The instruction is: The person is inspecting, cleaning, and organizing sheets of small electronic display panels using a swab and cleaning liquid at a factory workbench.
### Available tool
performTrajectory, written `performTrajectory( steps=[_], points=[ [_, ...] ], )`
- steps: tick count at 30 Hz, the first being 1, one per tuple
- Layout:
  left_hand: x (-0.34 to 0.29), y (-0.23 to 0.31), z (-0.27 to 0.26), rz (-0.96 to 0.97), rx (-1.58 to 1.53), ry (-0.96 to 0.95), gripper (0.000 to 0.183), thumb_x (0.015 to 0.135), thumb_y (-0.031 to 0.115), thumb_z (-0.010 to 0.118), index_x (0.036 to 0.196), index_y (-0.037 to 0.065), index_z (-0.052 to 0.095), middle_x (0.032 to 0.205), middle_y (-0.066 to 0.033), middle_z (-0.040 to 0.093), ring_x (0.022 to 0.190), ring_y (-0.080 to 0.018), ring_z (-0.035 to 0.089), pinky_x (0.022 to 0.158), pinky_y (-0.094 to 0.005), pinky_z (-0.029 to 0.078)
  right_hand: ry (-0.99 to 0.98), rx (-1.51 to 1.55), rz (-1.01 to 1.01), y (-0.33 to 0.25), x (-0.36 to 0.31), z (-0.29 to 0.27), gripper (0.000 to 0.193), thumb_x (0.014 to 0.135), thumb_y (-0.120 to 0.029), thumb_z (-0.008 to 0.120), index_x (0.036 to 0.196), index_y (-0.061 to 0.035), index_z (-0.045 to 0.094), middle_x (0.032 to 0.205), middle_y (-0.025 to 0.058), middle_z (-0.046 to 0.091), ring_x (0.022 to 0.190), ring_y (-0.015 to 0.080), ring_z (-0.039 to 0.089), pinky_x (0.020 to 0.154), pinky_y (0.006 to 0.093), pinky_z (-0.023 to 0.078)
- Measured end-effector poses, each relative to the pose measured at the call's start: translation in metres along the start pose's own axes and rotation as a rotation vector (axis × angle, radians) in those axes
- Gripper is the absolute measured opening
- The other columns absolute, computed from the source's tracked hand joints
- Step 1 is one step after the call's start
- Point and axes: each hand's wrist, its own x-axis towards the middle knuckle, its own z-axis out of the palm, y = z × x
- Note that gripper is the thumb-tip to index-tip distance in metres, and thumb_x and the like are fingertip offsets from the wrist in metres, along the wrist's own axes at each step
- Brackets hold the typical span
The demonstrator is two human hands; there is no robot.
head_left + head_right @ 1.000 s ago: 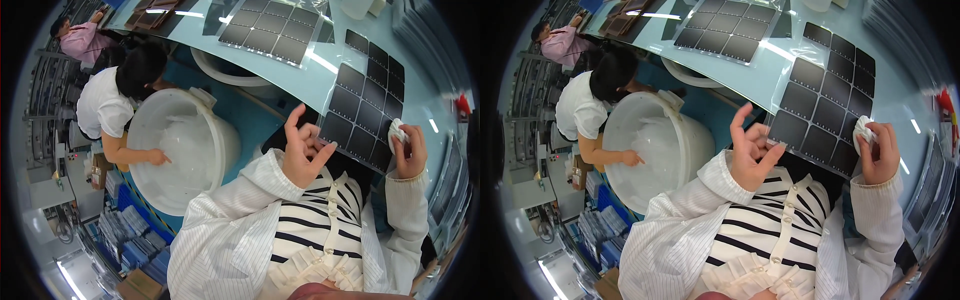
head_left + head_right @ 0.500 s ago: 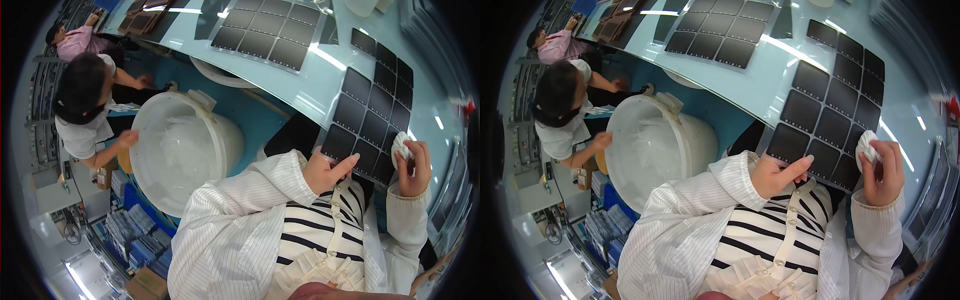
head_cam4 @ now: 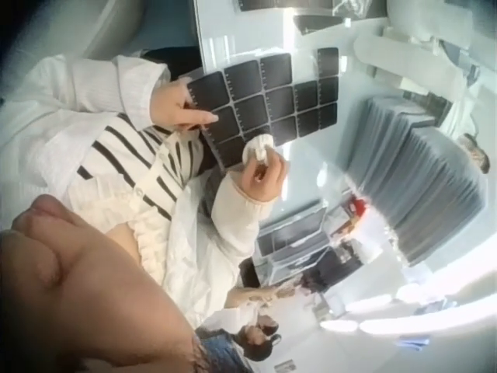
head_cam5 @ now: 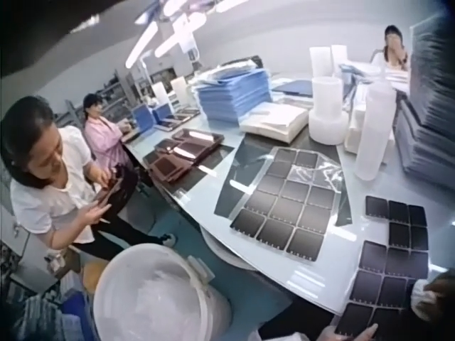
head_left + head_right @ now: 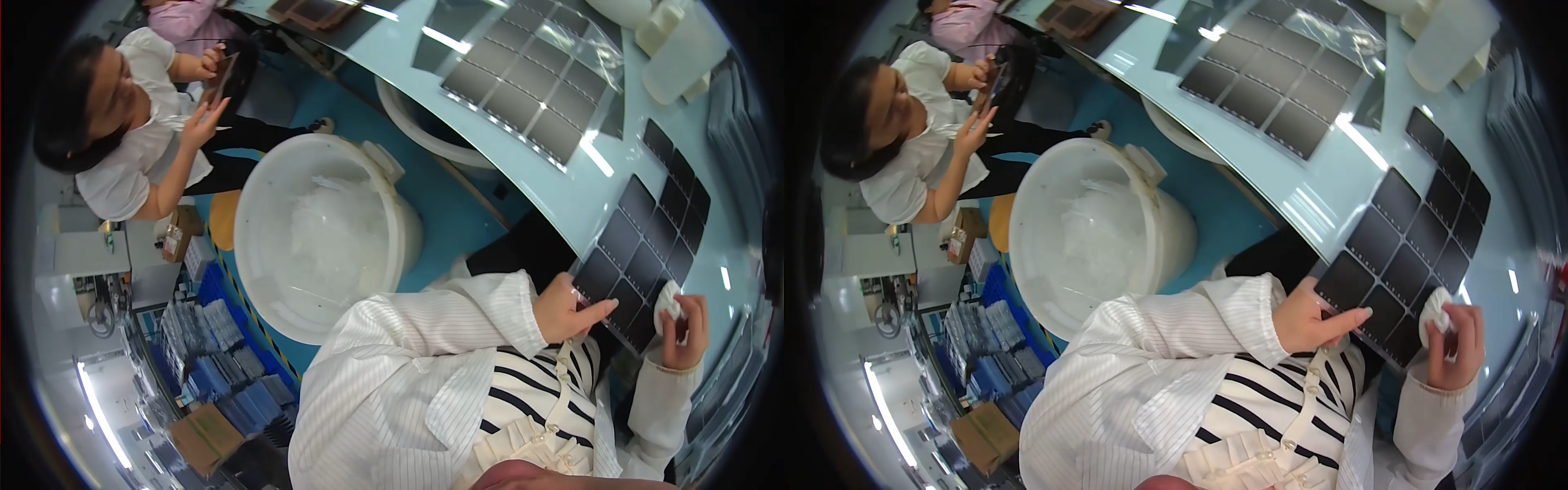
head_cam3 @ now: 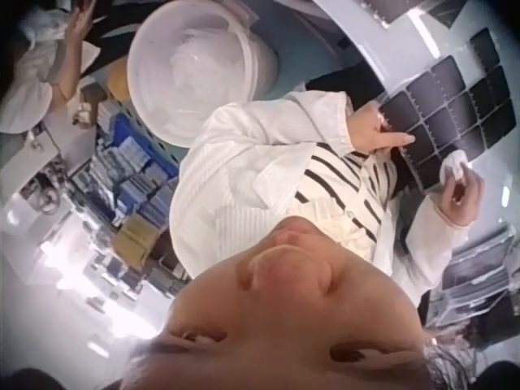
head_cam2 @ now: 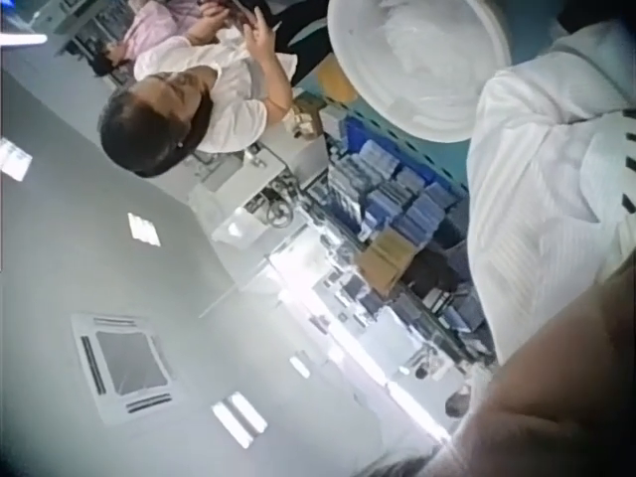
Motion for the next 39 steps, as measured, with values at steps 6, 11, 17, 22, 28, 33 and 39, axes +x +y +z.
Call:
performTrajectory(
  steps=[6, 11, 17, 22, 28, 33, 39],
  points=[
    [0.002, 0.01, -0.015, -0.056, 0.197, 0.001, 0.039, 0.088, 0.027, 0.061, 0.06, -0.001, 0.064, 0.042, -0.0007, 0.05, 0.038, -0.0058, 0.044, 0.039, -0.0222, 0.036, -0.076, 0.128, -0.176, -0.014, -0.003, 0.01, 0.028, 0.068, 0.007, 0.06, 0.095, -0.0006, 0.056, 0.083, 0.0089, 0.049, 0.056, 0.0139, 0.044, 0.046, 0.0218, 0.029],
    [0.006, 0.012, -0.013, -0.103, 0.201, 0.034, 0.038, 0.085, 0.03, 0.064, 0.064, -0.001, 0.067, 0.042, -0.0012, 0.051, 0.038, -0.0049, 0.043, 0.039, -0.0211, 0.034, 0.071, 0.046, -0.099, 0.003, 0.0, 0.012, 0.026, 0.068, 0.006, 0.061, 0.093, -0.0017, 0.056, 0.08, 0.0064, 0.048, 0.054, 0.012, 0.041, 0.045, 0.0224, 0.028],
    [0.004, 0.013, -0.015, -0.182, 0.191, 0.079, 0.037, 0.084, 0.033, 0.066, 0.067, 0.0, 0.069, 0.042, -0.0006, 0.051, 0.037, -0.0041, 0.041, 0.038, -0.0207, 0.031, -0.001, 0.081, -0.106, -0.009, 0.004, 0.01, 0.026, 0.068, 0.005, 0.063, 0.093, -0.0009, 0.056, 0.079, 0.0076, 0.05, 0.052, 0.0125, 0.043, 0.044, 0.0237, 0.03],
    [0.006, 0.007, -0.015, -0.168, 0.153, 0.079, 0.037, 0.085, 0.032, 0.065, 0.069, -0.001, 0.069, 0.044, -0.0013, 0.052, 0.038, -0.0049, 0.042, 0.04, -0.0207, 0.033, -0.024, 0.057, -0.208, -0.016, -0.003, 0.017, 0.023, 0.069, 0.003, 0.063, 0.091, -0.0022, 0.056, 0.079, 0.0083, 0.051, 0.05, 0.0143, 0.046, 0.042, 0.0245, 0.035],
    [0.002, 0.013, -0.012, -0.16, 0.173, 0.086, 0.042, 0.087, 0.031, 0.062, 0.063, -0.003, 0.066, 0.046, -0.0034, 0.053, 0.04, -0.0067, 0.045, 0.043, -0.0221, 0.037, 0.159, 0.046, 0.039, 0.008, 0.009, 0.008, 0.024, 0.069, -0.001, 0.067, 0.09, -0.0052, 0.056, 0.079, 0.0079, 0.054, 0.051, 0.0137, 0.05, 0.045, 0.0235, 0.037],
    [0.001, 0.016, -0.008, -0.203, 0.243, 0.126, 0.047, 0.087, 0.033, 0.061, 0.057, -0.003, 0.063, 0.05, -0.006, 0.056, 0.042, -0.0082, 0.047, 0.045, -0.0236, 0.039, -0.053, 0.081, -0.318, -0.023, -0.009, 0.016, 0.023, 0.07, 0.0, 0.064, 0.091, -0.0047, 0.056, 0.079, 0.0091, 0.053, 0.056, 0.0156, 0.051, 0.049, 0.0261, 0.038],
    [0.001, 0.009, -0.004, -0.188, 0.362, 0.118, 0.045, 0.088, 0.036, 0.06, 0.068, -0.004, 0.066, 0.048, -0.0026, 0.052, 0.042, -0.0084, 0.047, 0.043, -0.0226, 0.038, 0.129, 0.116, -0.156, 0.006, -0.009, 0.016, 0.026, 0.072, -0.001, 0.063, 0.095, -0.004, 0.054, 0.079, 0.0104, 0.053, 0.057, 0.0179, 0.052, 0.052, 0.0282, 0.041]
  ],
)
